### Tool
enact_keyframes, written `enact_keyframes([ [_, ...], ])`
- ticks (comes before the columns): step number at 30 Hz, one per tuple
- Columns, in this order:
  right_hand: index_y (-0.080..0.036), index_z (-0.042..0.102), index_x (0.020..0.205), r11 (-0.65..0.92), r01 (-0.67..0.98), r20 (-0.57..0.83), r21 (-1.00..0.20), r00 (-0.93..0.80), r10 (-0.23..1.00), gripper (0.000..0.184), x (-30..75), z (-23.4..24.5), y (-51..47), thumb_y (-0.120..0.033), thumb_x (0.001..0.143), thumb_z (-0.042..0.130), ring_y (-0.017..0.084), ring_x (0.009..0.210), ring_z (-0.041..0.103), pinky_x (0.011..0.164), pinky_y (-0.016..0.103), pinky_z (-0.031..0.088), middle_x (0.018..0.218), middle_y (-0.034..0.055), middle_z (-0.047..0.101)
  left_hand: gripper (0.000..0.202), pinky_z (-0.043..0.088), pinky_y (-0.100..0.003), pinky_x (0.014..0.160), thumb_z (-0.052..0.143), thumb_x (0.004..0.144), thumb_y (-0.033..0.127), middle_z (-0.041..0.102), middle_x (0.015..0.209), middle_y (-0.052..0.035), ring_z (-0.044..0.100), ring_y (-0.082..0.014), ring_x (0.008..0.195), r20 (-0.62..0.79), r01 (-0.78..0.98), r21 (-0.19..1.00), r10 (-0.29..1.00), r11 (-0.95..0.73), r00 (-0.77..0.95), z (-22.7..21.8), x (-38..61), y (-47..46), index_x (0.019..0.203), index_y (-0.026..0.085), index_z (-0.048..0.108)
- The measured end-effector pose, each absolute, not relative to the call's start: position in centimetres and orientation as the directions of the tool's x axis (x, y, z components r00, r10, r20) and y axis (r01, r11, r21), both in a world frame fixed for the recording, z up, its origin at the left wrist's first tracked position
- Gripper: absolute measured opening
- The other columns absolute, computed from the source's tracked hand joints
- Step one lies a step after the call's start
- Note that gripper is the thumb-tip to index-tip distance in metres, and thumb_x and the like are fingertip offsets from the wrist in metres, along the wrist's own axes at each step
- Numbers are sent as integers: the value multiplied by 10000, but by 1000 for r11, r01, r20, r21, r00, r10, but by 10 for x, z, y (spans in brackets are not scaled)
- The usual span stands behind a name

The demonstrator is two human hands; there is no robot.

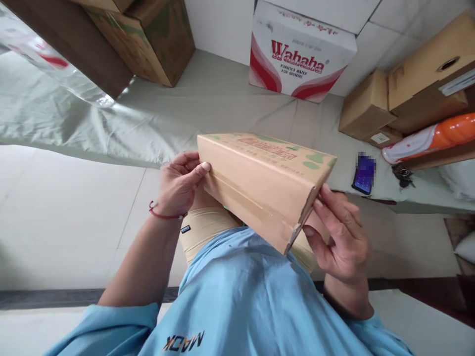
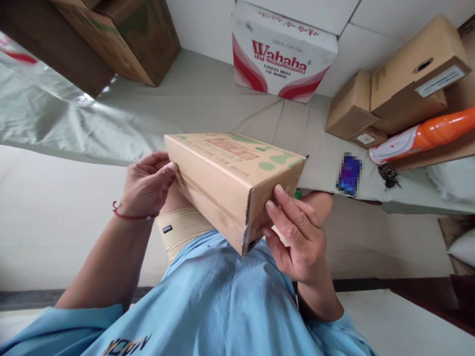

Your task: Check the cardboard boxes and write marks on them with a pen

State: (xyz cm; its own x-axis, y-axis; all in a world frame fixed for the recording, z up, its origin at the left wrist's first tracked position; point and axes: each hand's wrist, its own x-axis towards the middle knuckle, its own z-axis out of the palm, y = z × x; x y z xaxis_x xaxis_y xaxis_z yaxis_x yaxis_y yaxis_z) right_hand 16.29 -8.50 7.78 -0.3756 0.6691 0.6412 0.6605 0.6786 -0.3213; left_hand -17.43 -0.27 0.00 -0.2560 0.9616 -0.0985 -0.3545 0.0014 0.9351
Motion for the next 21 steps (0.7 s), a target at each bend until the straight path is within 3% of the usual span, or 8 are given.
enact_keyframes([
  [3,-351,551,1645,671,677,637,-303,-380,671,663,168,89,-93,-338,1010,743,301,1349,700,1199,534,578,1654,5,588,529,463,-168,456,1081,586,517,745,716,-24,617,-95,580,-112,-255,965,978,64,-177,12,-174,8,911,174,844],
  [7,-427,615,1575,717,634,610,-290,-454,649,587,170,96,-104,-476,1006,755,280,1119,734,1387,667,331,1512,-55,713,560,536,-235,532,1034,636,590,806,840,-78,691,-165,673,-198,-65,978,980,198,-6,16,-164,28,951,158,868],
  [11,-471,698,1463,764,597,568,-245,-549,612,462,163,87,-104,-468,1005,765,235,914,683,1422,503,342,1367,-129,788,453,515,-263,582,988,707,539,812,840,-80,711,-198,713,-253,200,958,938,207,236,16,-140,59,934,164,871],
  [13,-477,667,1503,748,615,594,-248,-514,619,458,158,82,-98,-486,1046,699,238,980,672,1405,480,371,1374,-127,786,391,481,-266,588,956,747,504,804,825,-71,691,-189,699,-266,315,933,924,175,275,18,-127,78,916,163,864],
  [16,-489,544,1620,692,670,641,-268,-412,647,540,152,82,-84,-526,1086,610,279,1360,599,1359,565,400,1476,-87,733,294,449,-278,607,924,788,421,767,768,-55,634,-167,658,-282,425,894,913,139,294,21,-110,107,882,154,843],
  [18,-481,484,1665,646,706,630,-290,-367,685,586,149,88,-72,-512,1092,602,319,1537,483,1328,601,406,1561,-50,671,193,473,-286,661,893,822,312,741,753,-43,614,-152,662,-246,383,914,933,133,263,25,-101,123,858,139,815],
  [21,-427,482,1678,592,738,613,-324,-314,726,594,143,100,-52,-447,1097,604,345,1538,495,1311,610,418,1586,19,636,63,525,-292,786,809,885,161,702,790,-24,633,-136,739,-63,182,982,997,53,52,36,-93,126,875,118,764],
])
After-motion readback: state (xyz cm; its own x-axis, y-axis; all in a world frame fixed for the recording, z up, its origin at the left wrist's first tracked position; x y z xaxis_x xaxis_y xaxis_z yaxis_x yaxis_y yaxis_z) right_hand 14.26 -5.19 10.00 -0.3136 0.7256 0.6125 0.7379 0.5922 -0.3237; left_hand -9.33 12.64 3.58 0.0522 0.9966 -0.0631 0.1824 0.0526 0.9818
